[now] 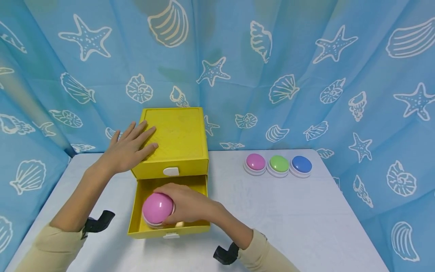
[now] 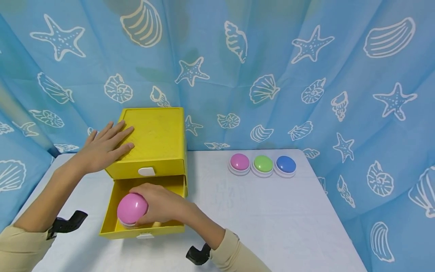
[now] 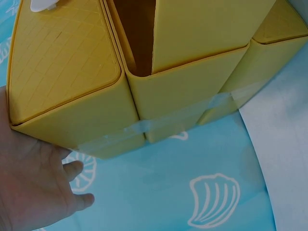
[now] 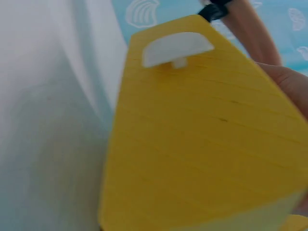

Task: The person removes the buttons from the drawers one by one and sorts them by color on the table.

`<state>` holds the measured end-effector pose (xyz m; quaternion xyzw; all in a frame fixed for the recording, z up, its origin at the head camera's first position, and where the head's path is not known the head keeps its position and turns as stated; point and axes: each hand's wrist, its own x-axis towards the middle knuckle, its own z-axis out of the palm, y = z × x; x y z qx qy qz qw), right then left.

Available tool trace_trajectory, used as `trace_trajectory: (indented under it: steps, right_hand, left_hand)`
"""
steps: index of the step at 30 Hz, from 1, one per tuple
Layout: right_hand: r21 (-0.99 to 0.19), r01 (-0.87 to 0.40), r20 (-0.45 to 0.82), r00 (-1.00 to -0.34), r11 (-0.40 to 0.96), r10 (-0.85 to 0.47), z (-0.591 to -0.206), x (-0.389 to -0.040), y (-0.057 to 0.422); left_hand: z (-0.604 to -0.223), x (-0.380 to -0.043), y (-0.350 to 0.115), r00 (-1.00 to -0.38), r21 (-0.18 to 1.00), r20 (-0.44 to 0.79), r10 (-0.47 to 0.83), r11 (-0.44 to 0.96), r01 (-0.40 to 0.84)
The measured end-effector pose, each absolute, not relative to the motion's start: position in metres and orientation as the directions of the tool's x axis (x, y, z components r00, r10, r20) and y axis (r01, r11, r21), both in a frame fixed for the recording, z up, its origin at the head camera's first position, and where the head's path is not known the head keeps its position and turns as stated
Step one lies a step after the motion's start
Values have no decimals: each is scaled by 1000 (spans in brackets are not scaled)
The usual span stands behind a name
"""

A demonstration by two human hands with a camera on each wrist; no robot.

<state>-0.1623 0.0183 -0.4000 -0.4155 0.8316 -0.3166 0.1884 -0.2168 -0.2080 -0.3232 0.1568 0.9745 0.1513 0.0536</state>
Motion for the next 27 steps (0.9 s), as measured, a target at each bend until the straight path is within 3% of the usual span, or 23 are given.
trace_trajectory:
  steps: [9,19,27]
  right_hand:
    - [-733,-544,20,-619,410,-785,-373,-154,54]
    - [-782,-469,47,-701,410,-712,-339,-138,106]
    - [-765,-434,102,-811,476,-576,-332,-135,150]
  left_hand:
    - [-324,-218,-207,-948,300,-61,313,911,282]
    - [-324,-218,-206,-952,290,-48,302,916,276]
    - [-325,-218,-207,-948,307,-57,313,909,281]
